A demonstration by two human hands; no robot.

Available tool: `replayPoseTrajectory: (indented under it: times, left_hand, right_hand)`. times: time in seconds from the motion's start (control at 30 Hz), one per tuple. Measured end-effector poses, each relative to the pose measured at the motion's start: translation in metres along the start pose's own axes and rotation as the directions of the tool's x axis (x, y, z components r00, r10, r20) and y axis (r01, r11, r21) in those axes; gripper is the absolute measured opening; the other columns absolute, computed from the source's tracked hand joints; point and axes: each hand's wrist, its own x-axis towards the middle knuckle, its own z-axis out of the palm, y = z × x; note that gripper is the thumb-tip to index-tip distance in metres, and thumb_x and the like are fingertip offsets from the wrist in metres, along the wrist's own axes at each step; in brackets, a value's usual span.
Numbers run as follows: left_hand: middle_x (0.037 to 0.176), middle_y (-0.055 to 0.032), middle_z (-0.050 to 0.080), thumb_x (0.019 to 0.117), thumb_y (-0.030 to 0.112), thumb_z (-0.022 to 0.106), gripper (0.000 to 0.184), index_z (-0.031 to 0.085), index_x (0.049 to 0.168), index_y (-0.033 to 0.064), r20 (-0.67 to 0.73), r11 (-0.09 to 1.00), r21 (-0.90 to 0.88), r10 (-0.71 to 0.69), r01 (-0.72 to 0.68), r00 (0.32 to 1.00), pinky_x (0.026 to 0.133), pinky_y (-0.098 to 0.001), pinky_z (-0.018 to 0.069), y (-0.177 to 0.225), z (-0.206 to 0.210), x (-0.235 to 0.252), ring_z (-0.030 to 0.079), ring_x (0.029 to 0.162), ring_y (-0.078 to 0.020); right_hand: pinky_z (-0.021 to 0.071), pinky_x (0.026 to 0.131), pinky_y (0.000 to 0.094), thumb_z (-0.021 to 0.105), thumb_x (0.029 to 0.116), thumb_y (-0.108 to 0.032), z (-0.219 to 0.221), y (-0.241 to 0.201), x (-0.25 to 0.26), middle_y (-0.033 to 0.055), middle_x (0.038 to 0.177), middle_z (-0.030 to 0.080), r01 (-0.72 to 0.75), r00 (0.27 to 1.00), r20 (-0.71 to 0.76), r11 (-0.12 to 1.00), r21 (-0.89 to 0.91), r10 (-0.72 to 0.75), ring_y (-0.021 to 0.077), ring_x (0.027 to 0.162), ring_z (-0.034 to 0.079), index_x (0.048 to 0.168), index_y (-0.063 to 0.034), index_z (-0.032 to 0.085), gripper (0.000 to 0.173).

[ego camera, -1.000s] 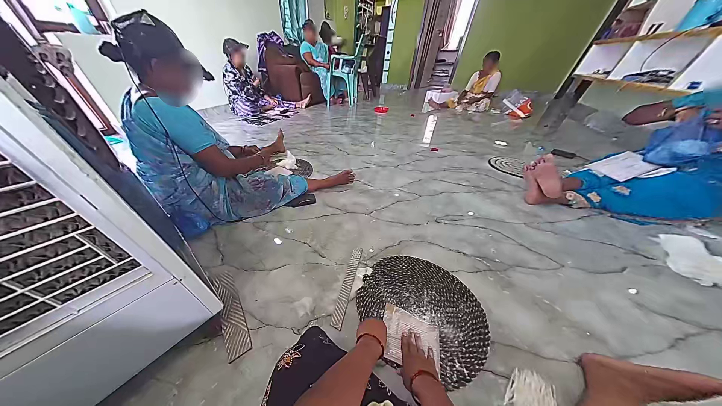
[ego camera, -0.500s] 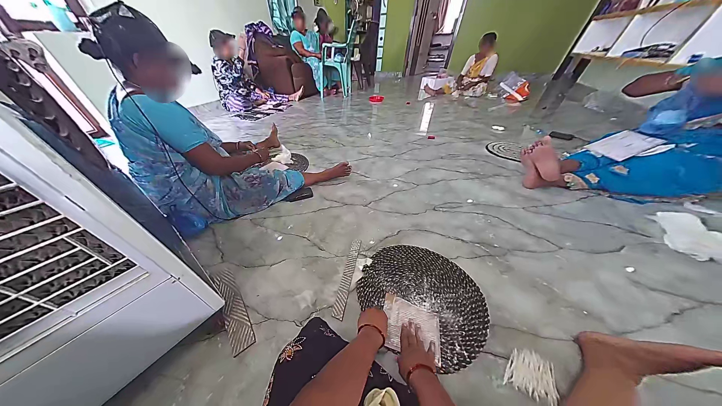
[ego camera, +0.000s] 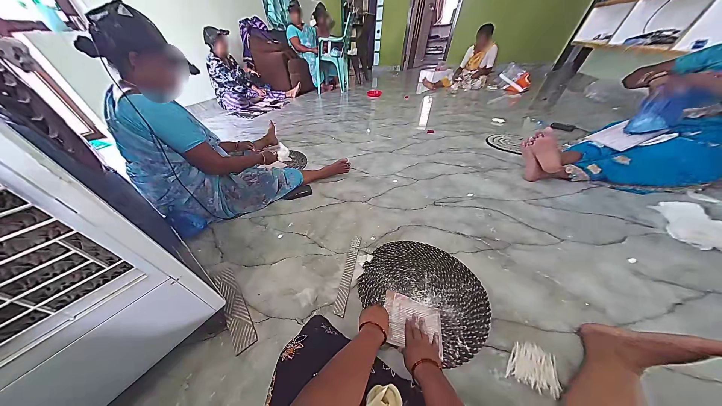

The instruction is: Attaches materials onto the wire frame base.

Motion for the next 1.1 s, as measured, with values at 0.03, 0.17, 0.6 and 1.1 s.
replayPoseTrajectory:
  times: [0.03,0.17,0.6,1.1]
  left_hand:
    - [0.148,-0.0257,0.055,0.1024,0.007,0.055,0.036,0.060,0.135,-0.0071,-0.004,1.000,0.001,-0.003,0.003,1.000,0.109,-0.0606,0.0475,0.001,-0.002,0.000,0.054,0.138,-0.0419]
    - [0.148,-0.0259,0.055,0.1031,0.006,0.053,0.035,0.061,0.134,-0.0074,-0.001,1.000,0.006,-0.011,0.011,1.000,0.109,-0.0600,0.0476,0.003,-0.003,0.001,0.053,0.139,-0.0419]
    - [0.148,-0.0251,0.056,0.1015,0.007,0.057,0.036,0.061,0.135,-0.0060,-0.001,1.000,0.017,0.003,-0.003,1.000,0.109,-0.0605,0.0477,0.001,-0.004,0.005,0.054,0.138,-0.0410]
    - [0.147,-0.0248,0.056,0.1032,0.007,0.054,0.034,0.063,0.134,-0.0051,-0.022,1.000,0.003,0.020,-0.020,1.000,0.109,-0.0614,0.0471,-0.004,0.009,-0.006,0.054,0.138,-0.0414]
  right_hand:
    - [0.0118,0.124,0.0666,0.059,0.1046,-0.028,0.001,0.002,0.003,0.0147,0.174,0.012,0.008,1.000,0.013,1.000,-0.006,-0.008,0.0357,0.160,0.011,0.166,-0.0078,0.014,0.079]
    - [0.0187,0.126,0.0583,0.051,0.1082,-0.020,0.012,-0.001,0.000,0.0198,0.169,0.027,0.004,0.999,-0.037,1.000,0.013,-0.004,0.0366,0.158,0.022,0.163,-0.0025,0.025,0.063]
    - [0.0157,0.126,0.0616,0.055,0.1064,-0.025,0.003,0.004,0.008,0.0161,0.173,0.013,0.017,1.000,0.014,1.000,-0.021,-0.017,0.0352,0.160,0.012,0.166,-0.0068,0.014,0.075]
    - [0.0422,0.113,0.0534,0.034,0.1110,-0.013,0.016,-0.025,-0.017,0.0279,0.146,0.055,-0.140,0.984,-0.105,0.988,0.058,0.146,0.0416,0.138,0.053,0.151,0.0054,0.045,0.045]
